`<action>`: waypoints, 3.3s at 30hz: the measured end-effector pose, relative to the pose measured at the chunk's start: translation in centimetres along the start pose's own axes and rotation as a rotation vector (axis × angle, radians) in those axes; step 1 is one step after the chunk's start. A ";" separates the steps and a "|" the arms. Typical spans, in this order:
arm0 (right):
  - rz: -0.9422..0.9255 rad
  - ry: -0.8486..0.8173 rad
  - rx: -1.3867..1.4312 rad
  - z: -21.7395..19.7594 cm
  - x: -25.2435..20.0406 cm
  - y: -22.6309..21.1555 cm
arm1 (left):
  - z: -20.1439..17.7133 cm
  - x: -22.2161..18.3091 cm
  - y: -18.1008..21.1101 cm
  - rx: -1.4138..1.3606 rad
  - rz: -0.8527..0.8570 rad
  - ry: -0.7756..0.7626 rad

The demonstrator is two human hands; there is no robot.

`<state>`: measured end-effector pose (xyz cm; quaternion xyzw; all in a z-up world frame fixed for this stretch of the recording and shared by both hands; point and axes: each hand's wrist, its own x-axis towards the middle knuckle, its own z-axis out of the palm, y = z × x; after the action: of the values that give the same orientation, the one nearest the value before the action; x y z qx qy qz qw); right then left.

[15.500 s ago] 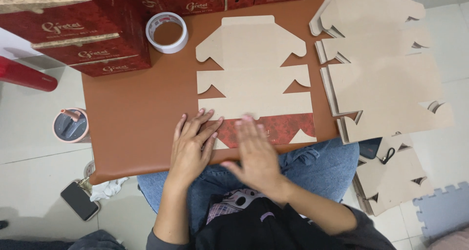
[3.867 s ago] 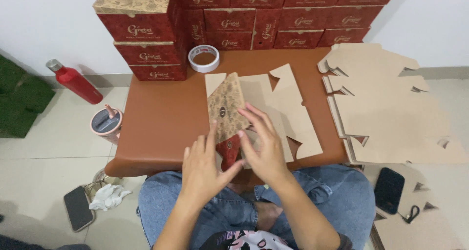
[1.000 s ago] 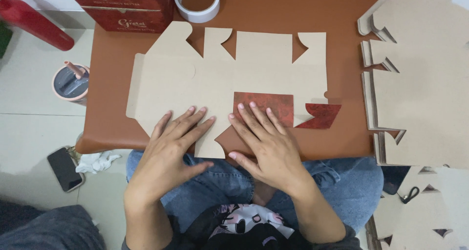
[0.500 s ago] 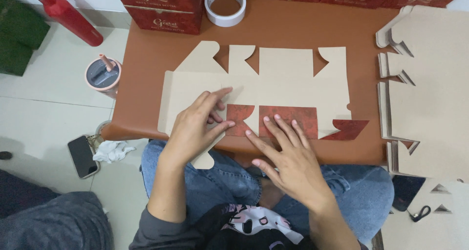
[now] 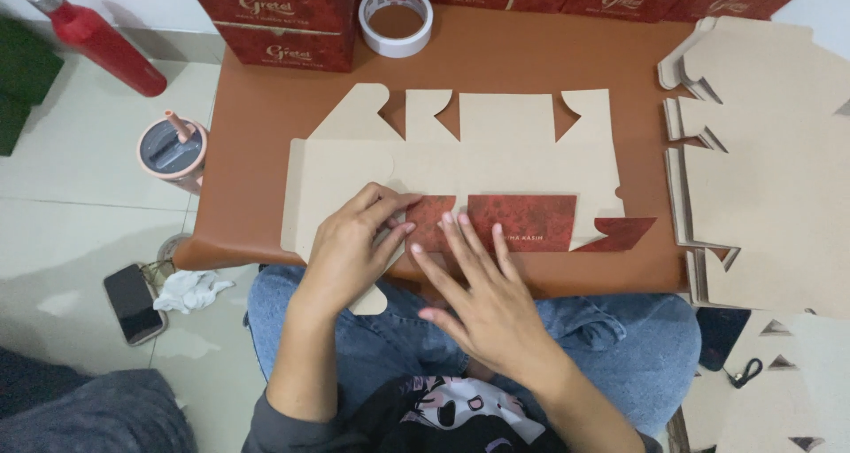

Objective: Assembling small cardboard gift boxes from flat templates by folding and tucking flaps.

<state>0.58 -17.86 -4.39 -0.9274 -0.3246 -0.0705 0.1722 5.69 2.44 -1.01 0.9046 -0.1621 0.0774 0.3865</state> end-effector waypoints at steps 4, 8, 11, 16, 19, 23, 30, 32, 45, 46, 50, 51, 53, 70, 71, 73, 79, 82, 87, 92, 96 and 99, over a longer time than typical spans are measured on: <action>0.107 0.374 0.062 -4.2 -4.6 3.8 | 0.6 -0.6 -0.4 -0.034 0.008 -0.042; 0.486 0.677 0.501 -7.5 -5.5 9.1 | 0.3 -0.8 0.1 -0.302 -0.052 -0.147; 0.555 0.376 1.011 -8.5 -5.6 12.5 | 0.2 -0.5 1.1 -0.457 -0.077 -0.240; 0.226 0.039 1.043 -9.8 -6.4 13.6 | -0.1 -0.8 1.9 -0.596 -0.035 -0.293; 0.235 -0.029 0.981 -9.9 -6.8 12.5 | 0.1 -1.2 1.3 -0.563 -0.134 -0.354; 0.164 -0.275 0.826 -10.3 -6.9 13.0 | 0.3 -1.4 1.3 -0.282 0.051 -0.489; 0.687 0.052 0.435 -11.8 2.4 17.0 | 1.3 -1.9 0.8 -0.057 0.243 -0.382; 0.738 0.071 0.482 -10.0 3.7 19.9 | 1.3 -1.8 0.8 -0.069 0.251 -0.376; 0.643 0.020 0.264 -9.5 1.5 13.1 | 1.6 -0.8 -0.4 0.097 0.208 -0.376; 0.646 0.014 0.261 -9.8 2.1 13.8 | 1.7 -0.8 -0.5 0.090 0.206 -0.378; 0.545 0.092 0.723 -9.8 3.9 18.1 | 1.8 -1.0 -0.8 0.096 0.268 -0.317; 0.569 0.092 0.752 -9.6 4.3 19.5 | 1.8 -1.0 -0.8 0.098 0.267 -0.304; 0.562 0.071 0.620 -9.5 4.5 19.5 | 1.8 -1.0 -0.9 0.099 0.270 -0.309; 0.178 -0.228 0.029 -7.6 3.1 13.0 | 2.2 -0.7 -1.3 0.072 0.260 -0.310; 0.285 -0.199 0.098 -7.8 3.5 13.0 | 2.2 -0.8 -1.3 0.076 0.274 -0.299; 0.384 -0.164 0.168 -8.5 4.7 12.7 | 2.2 -0.9 -1.3 0.087 0.289 -0.283; 0.849 0.054 0.714 -9.0 7.3 14.0 | 1.7 -1.0 -1.0 0.071 0.252 -0.311; 0.842 -0.022 0.715 -7.5 7.3 16.9 | 1.4 -0.8 -0.7 0.063 0.266 -0.313; 0.835 -0.405 0.409 -8.7 8.2 17.3 | 1.2 -1.0 -0.5 0.055 0.279 -0.301; 0.765 -0.390 0.559 -8.6 7.7 18.7 | 0.9 -1.2 -0.3 0.046 0.281 -0.280; 0.609 -0.392 0.331 -7.9 7.4 19.7 | 0.9 -1.2 -0.6 0.055 0.285 -0.296; 0.734 -0.464 0.180 -8.4 9.6 17.7 | 0.9 -1.3 -0.9 0.044 0.294 -0.282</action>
<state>18.98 -28.29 0.90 -0.9537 -0.0088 0.2341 0.1886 4.74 2.66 -2.56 0.8814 -0.3430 0.0092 0.3247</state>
